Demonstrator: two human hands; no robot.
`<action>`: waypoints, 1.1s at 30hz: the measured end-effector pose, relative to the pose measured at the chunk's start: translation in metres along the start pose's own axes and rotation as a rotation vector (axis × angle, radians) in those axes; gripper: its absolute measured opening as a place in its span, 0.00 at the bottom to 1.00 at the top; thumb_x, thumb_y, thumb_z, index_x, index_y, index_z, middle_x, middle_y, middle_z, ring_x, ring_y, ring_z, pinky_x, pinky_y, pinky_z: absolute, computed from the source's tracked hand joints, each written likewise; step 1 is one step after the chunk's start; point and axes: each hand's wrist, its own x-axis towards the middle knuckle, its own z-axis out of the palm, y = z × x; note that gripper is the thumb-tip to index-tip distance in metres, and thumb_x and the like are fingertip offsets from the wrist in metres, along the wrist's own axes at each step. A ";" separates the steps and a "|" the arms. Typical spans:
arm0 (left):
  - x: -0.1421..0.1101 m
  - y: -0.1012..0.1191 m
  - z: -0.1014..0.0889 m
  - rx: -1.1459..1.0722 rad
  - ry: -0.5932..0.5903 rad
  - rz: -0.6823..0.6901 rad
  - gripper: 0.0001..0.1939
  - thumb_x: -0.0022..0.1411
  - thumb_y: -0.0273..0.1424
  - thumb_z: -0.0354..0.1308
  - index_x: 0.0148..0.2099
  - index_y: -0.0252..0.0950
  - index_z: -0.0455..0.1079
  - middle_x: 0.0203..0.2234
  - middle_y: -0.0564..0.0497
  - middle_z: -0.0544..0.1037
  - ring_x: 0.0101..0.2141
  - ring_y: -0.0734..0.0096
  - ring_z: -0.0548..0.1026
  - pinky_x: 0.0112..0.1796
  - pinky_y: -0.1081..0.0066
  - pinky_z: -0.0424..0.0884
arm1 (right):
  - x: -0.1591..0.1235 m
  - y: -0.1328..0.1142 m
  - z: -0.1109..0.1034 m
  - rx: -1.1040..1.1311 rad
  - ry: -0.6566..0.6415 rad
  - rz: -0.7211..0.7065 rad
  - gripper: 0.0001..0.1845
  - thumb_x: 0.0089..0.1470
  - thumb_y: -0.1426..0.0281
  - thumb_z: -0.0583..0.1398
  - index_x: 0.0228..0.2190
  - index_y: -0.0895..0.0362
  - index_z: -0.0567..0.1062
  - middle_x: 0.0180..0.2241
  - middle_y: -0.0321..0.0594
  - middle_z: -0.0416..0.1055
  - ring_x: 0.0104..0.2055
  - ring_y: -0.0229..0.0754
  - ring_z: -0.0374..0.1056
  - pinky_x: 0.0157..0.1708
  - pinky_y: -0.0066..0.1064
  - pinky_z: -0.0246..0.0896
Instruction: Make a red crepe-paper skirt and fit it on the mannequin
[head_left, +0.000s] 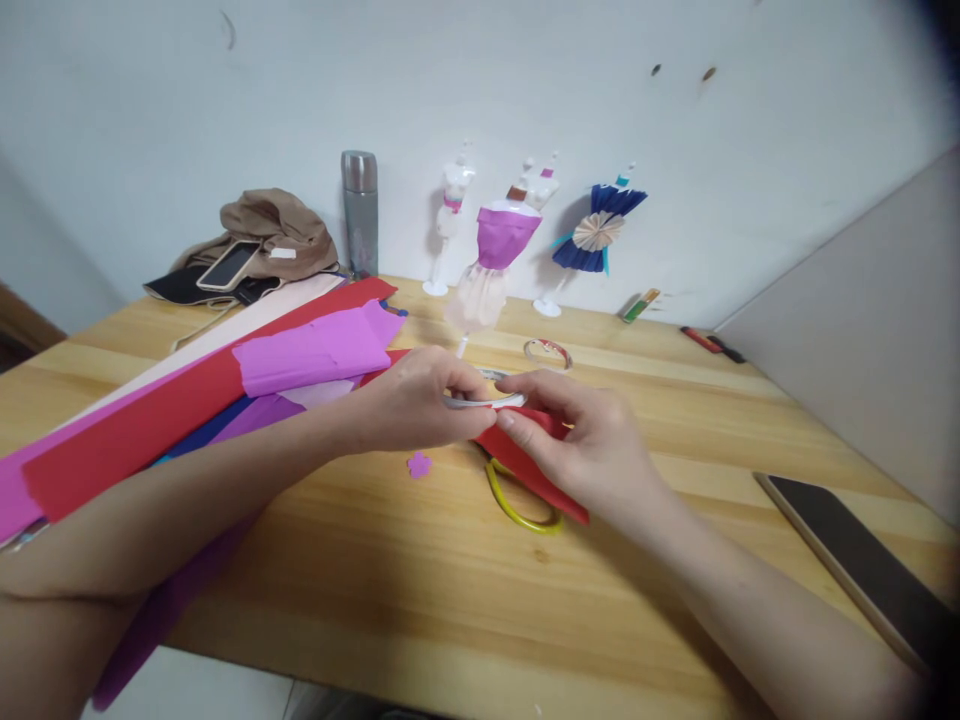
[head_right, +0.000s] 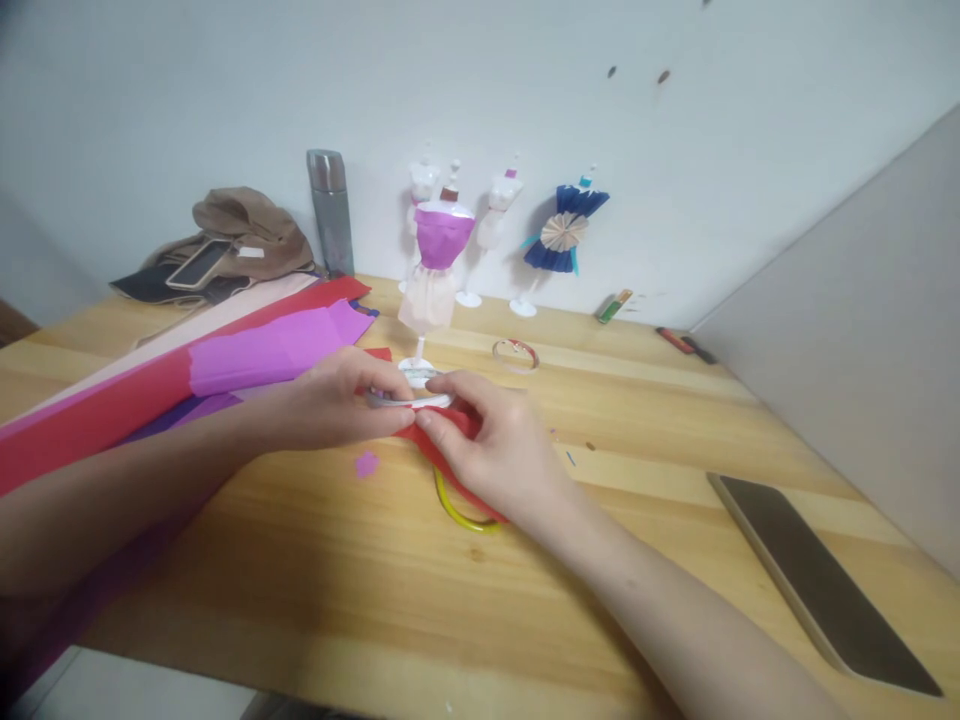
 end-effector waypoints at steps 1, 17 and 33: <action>0.000 0.001 0.000 0.001 0.002 0.011 0.13 0.56 0.28 0.53 0.20 0.33 0.63 0.17 0.57 0.56 0.22 0.80 0.54 0.22 0.73 0.46 | -0.001 0.000 0.000 -0.006 0.017 -0.003 0.09 0.53 0.67 0.62 0.37 0.55 0.78 0.26 0.39 0.78 0.25 0.42 0.72 0.27 0.33 0.65; -0.001 -0.001 0.006 0.023 0.232 0.081 0.12 0.54 0.26 0.53 0.20 0.32 0.67 0.16 0.57 0.61 0.21 0.81 0.57 0.22 0.75 0.50 | -0.005 0.001 0.000 -0.146 0.119 -0.014 0.21 0.54 0.56 0.63 0.47 0.53 0.76 0.25 0.39 0.75 0.21 0.42 0.66 0.26 0.36 0.62; -0.002 0.005 0.008 0.030 0.284 0.125 0.09 0.53 0.23 0.53 0.23 0.34 0.69 0.17 0.55 0.66 0.24 0.76 0.61 0.25 0.74 0.57 | 0.000 -0.016 -0.004 0.249 0.101 0.163 0.12 0.49 0.62 0.64 0.23 0.51 0.67 0.20 0.34 0.65 0.22 0.39 0.60 0.23 0.34 0.56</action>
